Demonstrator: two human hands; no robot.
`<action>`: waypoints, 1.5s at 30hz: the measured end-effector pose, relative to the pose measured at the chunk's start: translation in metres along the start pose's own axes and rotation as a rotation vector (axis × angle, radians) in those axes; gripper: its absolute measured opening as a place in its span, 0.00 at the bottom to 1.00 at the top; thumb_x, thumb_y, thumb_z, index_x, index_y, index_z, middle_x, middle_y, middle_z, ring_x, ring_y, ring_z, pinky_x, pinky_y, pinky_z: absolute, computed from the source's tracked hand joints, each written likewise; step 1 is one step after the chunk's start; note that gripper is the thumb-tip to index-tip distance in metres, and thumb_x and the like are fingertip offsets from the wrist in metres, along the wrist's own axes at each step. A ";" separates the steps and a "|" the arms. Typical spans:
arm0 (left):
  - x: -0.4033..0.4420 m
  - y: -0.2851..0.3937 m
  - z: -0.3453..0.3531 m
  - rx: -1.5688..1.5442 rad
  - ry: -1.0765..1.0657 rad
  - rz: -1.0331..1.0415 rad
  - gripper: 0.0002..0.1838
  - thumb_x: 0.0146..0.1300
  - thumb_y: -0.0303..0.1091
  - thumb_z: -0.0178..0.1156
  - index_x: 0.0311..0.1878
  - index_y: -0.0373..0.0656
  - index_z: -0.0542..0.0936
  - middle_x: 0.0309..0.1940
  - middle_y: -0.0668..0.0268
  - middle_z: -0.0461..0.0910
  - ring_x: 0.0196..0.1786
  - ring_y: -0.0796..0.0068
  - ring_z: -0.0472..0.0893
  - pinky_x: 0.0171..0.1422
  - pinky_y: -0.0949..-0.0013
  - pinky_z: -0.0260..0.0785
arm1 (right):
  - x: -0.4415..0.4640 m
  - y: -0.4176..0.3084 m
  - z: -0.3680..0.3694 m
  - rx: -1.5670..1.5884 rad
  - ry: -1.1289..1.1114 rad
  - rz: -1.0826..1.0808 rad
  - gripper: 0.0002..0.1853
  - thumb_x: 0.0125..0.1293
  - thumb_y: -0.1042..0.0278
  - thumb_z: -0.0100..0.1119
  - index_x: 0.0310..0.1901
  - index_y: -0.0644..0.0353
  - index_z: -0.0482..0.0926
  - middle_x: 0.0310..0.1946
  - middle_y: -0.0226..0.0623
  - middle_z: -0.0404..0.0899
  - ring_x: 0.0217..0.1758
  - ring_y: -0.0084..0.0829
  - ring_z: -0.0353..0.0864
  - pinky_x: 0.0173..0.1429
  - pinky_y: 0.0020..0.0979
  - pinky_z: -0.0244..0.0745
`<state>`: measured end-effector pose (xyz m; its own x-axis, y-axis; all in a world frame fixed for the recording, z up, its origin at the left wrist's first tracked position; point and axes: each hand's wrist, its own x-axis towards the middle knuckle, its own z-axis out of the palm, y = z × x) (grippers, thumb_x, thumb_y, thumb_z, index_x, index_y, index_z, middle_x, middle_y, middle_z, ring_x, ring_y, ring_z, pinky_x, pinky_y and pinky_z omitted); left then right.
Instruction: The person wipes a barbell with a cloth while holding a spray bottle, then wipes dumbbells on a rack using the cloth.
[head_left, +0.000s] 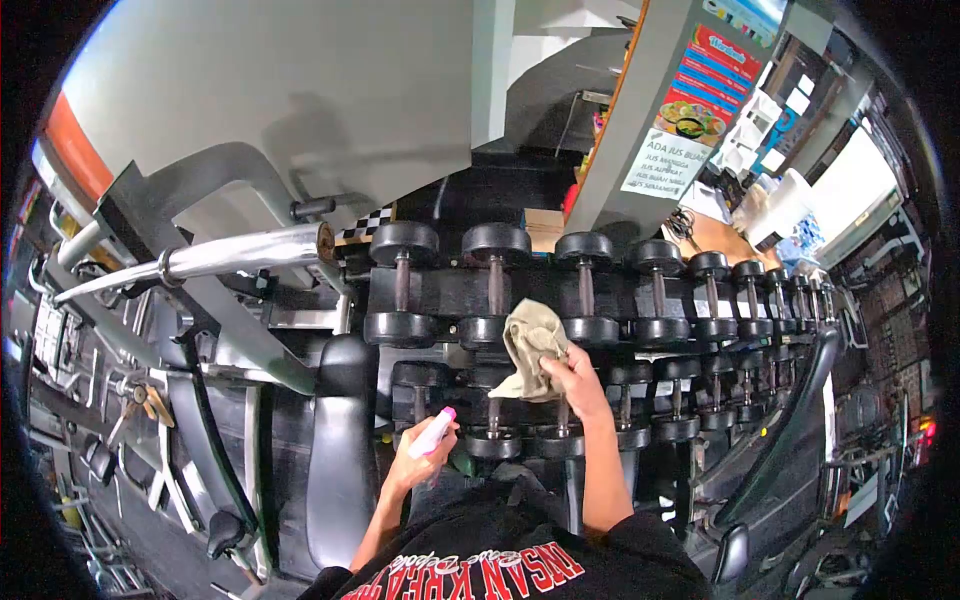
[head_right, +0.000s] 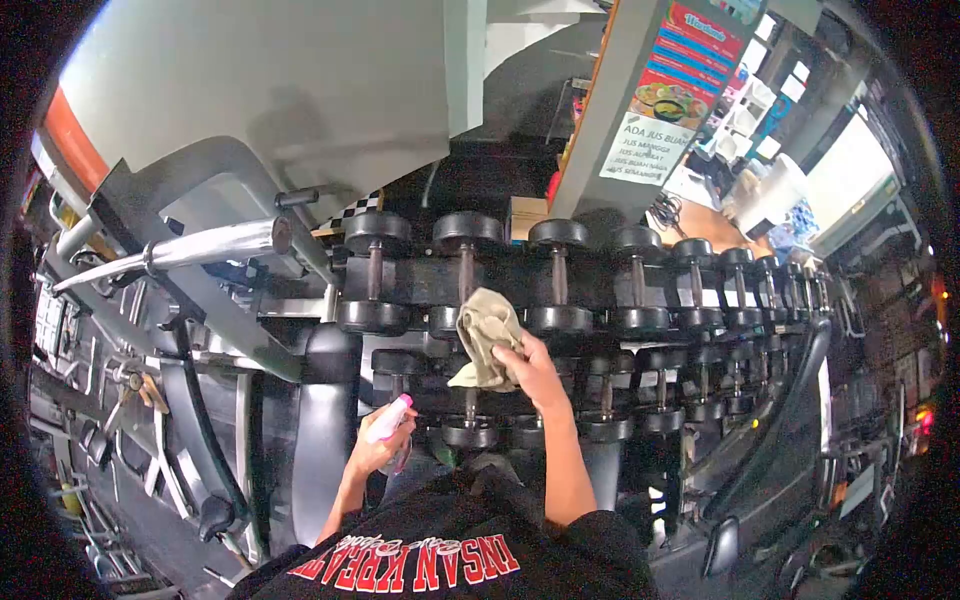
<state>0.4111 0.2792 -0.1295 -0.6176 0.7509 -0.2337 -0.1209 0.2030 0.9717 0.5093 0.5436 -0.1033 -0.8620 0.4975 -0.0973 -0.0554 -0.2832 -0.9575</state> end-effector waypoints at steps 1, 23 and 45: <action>0.002 0.001 -0.003 -0.010 -0.018 0.005 0.09 0.61 0.30 0.60 0.43 0.40 0.78 0.23 0.73 0.75 0.23 0.86 0.73 0.27 0.79 0.66 | 0.005 -0.008 0.000 -0.009 -0.006 -0.026 0.20 0.62 0.74 0.55 0.57 0.65 0.72 0.49 0.31 0.78 0.49 0.21 0.76 0.56 0.25 0.69; 0.027 -0.007 -0.106 -0.046 -0.191 -0.059 0.08 0.60 0.29 0.61 0.42 0.39 0.79 0.23 0.74 0.76 0.22 0.88 0.72 0.25 0.80 0.64 | 0.064 0.098 0.033 -1.337 0.536 -0.440 0.36 0.54 0.62 0.67 0.64 0.57 0.63 0.58 0.46 0.65 0.58 0.51 0.68 0.56 0.46 0.68; 0.043 0.002 -0.109 0.026 -0.361 -0.011 0.09 0.60 0.32 0.61 0.43 0.40 0.79 0.24 0.74 0.76 0.23 0.88 0.72 0.27 0.79 0.65 | 0.086 0.106 0.083 -1.566 0.298 -0.725 0.16 0.52 0.73 0.55 0.44 0.46 0.80 0.48 0.22 0.76 0.52 0.33 0.71 0.52 0.37 0.67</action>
<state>0.2995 0.2438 -0.1339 -0.3013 0.9213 -0.2457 -0.1032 0.2247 0.9689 0.3877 0.4886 -0.1911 -0.7612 0.3255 0.5609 0.2969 0.9439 -0.1448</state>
